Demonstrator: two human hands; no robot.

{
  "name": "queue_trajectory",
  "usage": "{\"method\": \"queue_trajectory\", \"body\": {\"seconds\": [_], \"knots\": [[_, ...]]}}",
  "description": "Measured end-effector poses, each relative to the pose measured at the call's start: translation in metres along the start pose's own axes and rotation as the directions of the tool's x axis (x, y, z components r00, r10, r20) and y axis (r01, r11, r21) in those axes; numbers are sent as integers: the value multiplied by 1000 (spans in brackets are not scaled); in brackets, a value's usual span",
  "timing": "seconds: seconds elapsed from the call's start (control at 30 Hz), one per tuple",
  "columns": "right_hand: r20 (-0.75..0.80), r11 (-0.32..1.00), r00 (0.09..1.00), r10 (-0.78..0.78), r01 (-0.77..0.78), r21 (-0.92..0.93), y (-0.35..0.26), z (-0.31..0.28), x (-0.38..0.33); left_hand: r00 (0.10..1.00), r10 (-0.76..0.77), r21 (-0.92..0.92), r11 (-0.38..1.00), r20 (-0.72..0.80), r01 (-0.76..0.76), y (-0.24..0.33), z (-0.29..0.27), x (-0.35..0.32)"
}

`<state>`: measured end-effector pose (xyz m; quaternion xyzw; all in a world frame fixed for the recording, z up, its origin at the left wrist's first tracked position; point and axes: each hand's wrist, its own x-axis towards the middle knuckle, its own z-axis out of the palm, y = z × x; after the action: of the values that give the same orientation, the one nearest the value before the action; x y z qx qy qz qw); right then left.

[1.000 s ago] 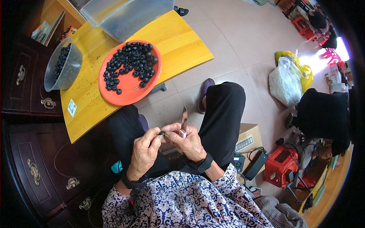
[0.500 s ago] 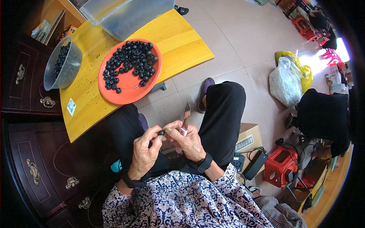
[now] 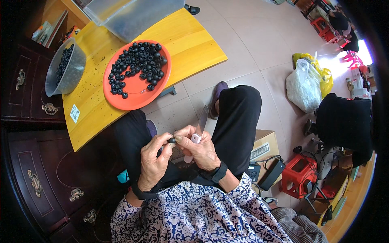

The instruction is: Manually inspect grapes from a bowl, cutting away stems or bad fruit with a knife before placing them into a plastic container.

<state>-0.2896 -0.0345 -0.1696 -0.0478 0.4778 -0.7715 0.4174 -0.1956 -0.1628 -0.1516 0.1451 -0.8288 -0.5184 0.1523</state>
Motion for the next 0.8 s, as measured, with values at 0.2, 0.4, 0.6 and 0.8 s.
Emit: {"method": "queue_trajectory", "body": {"seconds": [0.2, 0.4, 0.6, 0.8], "knots": [[-38, 980, 992, -121, 113, -166, -3, 2, 5, 978, -206, -283, 936, 39, 208, 17, -5, 1], [261, 576, 810, -525, 564, -592, -10, 0, 8, 979, -201, -484, 853, 44, 197, 24, -5, 6], [345, 396, 796, -497, 562, -727, -19, 7, 3, 978, -197, -484, 851, 68, 205, 15, -10, 4], [368, 315, 797, -478, 547, -776, -18, 2, 3, 975, -187, -482, 848, 119, 221, 14, -9, 7]]}}
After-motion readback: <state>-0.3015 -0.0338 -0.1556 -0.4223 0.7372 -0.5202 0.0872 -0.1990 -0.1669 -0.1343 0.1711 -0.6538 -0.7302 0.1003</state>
